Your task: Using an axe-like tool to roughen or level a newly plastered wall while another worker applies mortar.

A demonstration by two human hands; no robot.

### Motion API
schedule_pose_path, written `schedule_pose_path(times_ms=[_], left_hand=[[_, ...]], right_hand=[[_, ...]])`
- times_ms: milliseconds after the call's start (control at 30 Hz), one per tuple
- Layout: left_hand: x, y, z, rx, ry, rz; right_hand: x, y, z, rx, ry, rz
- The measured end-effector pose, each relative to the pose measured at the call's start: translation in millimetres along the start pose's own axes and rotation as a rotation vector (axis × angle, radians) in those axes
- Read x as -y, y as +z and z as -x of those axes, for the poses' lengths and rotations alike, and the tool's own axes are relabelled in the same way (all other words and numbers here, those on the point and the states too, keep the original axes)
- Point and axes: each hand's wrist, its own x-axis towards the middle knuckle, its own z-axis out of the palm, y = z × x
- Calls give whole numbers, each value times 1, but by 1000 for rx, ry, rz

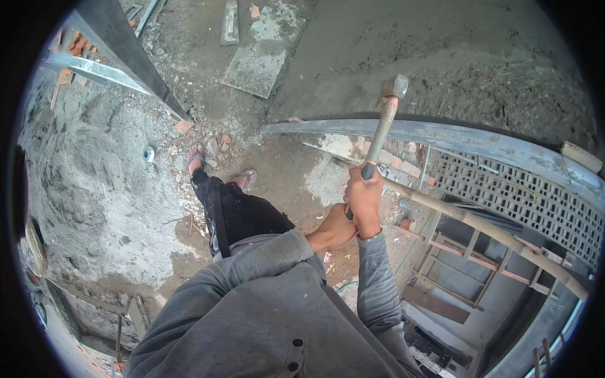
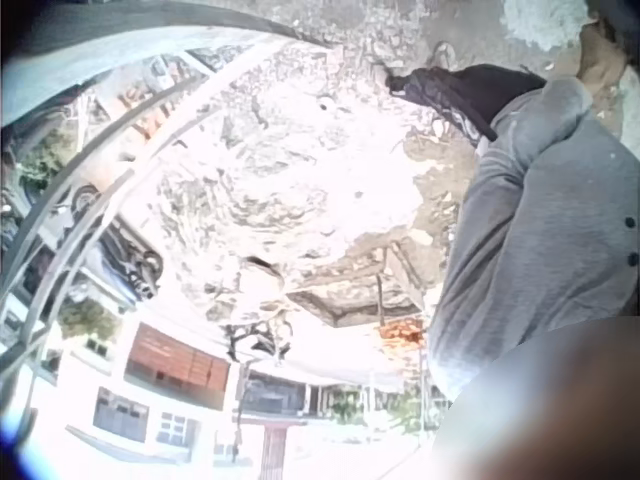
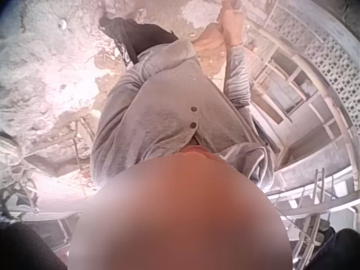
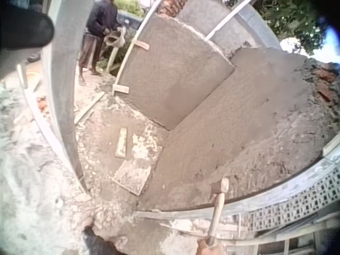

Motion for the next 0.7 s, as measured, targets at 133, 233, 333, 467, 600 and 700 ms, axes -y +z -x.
schedule_pose_path(times_ms=[133, 233, 333, 467, 600, 700], left_hand=[[-48, -8, -1, 180, 73, 20], [-21, -4, -28, 189, 288, -250], [-2, -14, -15, 165, -142, 45], [-32, 5, -9, 59, -63, 120], [-59, 0, -10, 79, 120, 94], [-29, -16, -31, 147, 316, -245]], right_hand=[[41, -6, 35, -46, -376, -64], [12, -11, 17, -121, -574, -23], [-29, -7, -18, -144, -464, 311], [19, -5, -11, 1, -88, 41], [65, -10, 37, 7, -394, -63], [14, -7, 17, -120, -737, 40]])
